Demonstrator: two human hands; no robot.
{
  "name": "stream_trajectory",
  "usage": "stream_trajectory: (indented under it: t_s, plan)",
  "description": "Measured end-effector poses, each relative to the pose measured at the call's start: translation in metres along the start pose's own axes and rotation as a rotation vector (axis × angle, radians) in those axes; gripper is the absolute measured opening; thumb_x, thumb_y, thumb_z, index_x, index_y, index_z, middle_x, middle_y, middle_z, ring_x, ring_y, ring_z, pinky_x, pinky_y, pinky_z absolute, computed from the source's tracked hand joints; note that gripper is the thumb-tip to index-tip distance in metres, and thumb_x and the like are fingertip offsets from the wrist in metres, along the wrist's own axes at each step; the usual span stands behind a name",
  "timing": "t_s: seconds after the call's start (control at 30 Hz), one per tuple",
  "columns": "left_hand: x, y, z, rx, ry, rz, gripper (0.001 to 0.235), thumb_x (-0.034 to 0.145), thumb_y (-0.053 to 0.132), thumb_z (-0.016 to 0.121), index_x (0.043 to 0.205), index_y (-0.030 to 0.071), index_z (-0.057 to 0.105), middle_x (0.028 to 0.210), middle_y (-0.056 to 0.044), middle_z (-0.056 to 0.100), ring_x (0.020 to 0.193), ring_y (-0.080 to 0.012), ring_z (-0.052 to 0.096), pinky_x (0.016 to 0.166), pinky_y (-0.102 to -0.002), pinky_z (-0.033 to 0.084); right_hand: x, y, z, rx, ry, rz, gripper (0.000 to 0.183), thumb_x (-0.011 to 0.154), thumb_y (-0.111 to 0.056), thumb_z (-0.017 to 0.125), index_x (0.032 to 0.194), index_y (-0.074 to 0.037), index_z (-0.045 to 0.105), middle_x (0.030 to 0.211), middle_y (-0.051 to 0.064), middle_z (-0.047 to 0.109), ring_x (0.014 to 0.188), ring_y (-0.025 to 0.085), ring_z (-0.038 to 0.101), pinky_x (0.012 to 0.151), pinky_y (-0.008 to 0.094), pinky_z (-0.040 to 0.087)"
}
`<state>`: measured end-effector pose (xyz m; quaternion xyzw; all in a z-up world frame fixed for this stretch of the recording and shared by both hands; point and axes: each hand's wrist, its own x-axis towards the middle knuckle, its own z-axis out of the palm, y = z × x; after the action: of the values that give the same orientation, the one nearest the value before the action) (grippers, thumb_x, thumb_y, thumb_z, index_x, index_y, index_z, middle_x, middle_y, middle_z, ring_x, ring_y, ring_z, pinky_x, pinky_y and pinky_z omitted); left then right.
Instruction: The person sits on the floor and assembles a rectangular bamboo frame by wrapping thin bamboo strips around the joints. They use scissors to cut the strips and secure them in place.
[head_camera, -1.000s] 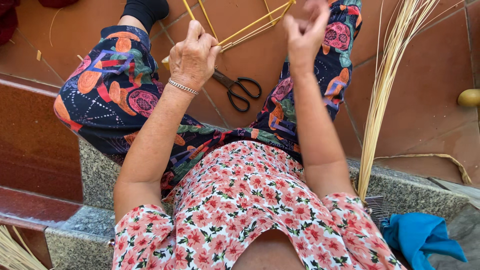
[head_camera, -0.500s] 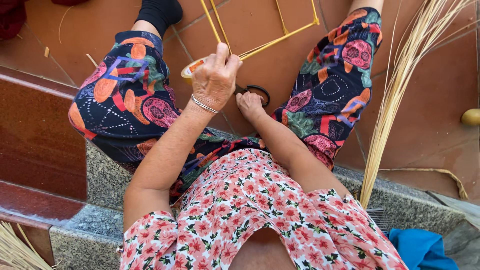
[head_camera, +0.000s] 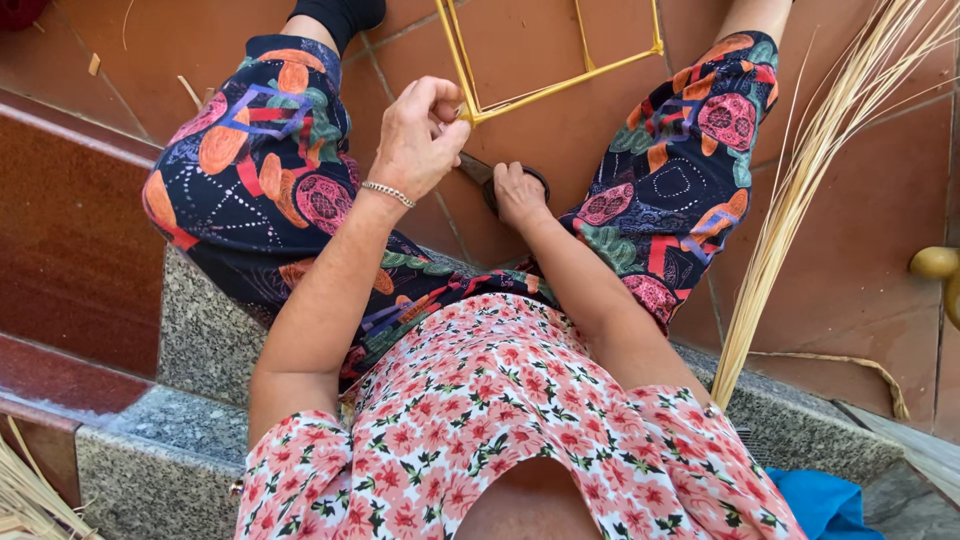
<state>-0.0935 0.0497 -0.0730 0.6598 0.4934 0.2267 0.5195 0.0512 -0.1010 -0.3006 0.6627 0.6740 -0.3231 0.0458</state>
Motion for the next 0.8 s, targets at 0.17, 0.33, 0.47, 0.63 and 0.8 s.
stream_trajectory:
  t_s: [0.17,0.33,0.47,0.63,0.8]
  plan:
    - [0.009,0.013,-0.014,0.061,-0.133,-0.247,0.023,0.087,0.019,0.074,0.102,0.003,0.07,0.07,-0.002,0.069,0.049,-0.0114,0.067,0.045,-0.027,0.054,-0.035,-0.026,-0.083,0.382,-0.074,0.134,0.062,0.082,-0.027,0.076,0.134,-0.007,0.048,0.102,0.029,0.069,0.097,0.05,0.066,0.085,0.055,0.051]
    - [0.008,0.023,-0.026,0.156,-0.172,-0.416,0.029,0.085,0.033,0.077,0.096,0.007,0.071,0.064,-0.001,0.066,0.048,-0.0133,0.064,0.046,-0.031,0.053,-0.122,-0.022,-0.157,0.581,-0.019,0.084,0.06,0.082,-0.04,0.082,0.129,-0.01,0.062,0.108,0.023,0.074,0.102,0.035,0.072,0.085,0.042,0.056]
    - [-0.002,0.018,-0.021,0.279,-0.078,-0.18,0.022,0.088,0.03,0.076,0.1,0.011,0.074,0.064,-0.006,0.065,0.059,-0.0154,0.062,0.06,-0.033,0.049,-0.185,-0.006,-0.183,1.032,-0.177,0.193,0.057,0.088,-0.024,0.073,0.139,-0.002,0.058,0.089,0.003,0.063,0.079,0.011,0.061,0.069,0.026,0.049]
    - [-0.012,0.009,-0.013,0.176,-0.001,-0.136,0.015,0.093,0.025,0.07,0.097,0.011,0.073,0.073,0.001,0.071,0.063,-0.0098,0.065,0.062,-0.03,0.052,-0.198,-0.007,-0.186,1.241,-0.1,-0.008,0.065,0.101,-0.032,0.06,0.154,0.001,0.043,0.088,-0.004,0.053,0.077,0.006,0.048,0.068,0.021,0.042]
    - [-0.018,0.002,-0.012,0.078,0.023,-0.129,0.011,0.093,0.02,0.071,0.095,0.009,0.073,0.073,0.003,0.071,0.064,-0.0048,0.062,0.061,-0.025,0.052,-0.178,-0.019,-0.183,1.312,-0.103,-0.107,0.074,0.104,-0.048,0.051,0.159,0.0,0.038,0.074,-0.005,0.044,0.064,0.005,0.04,0.057,0.021,0.034]
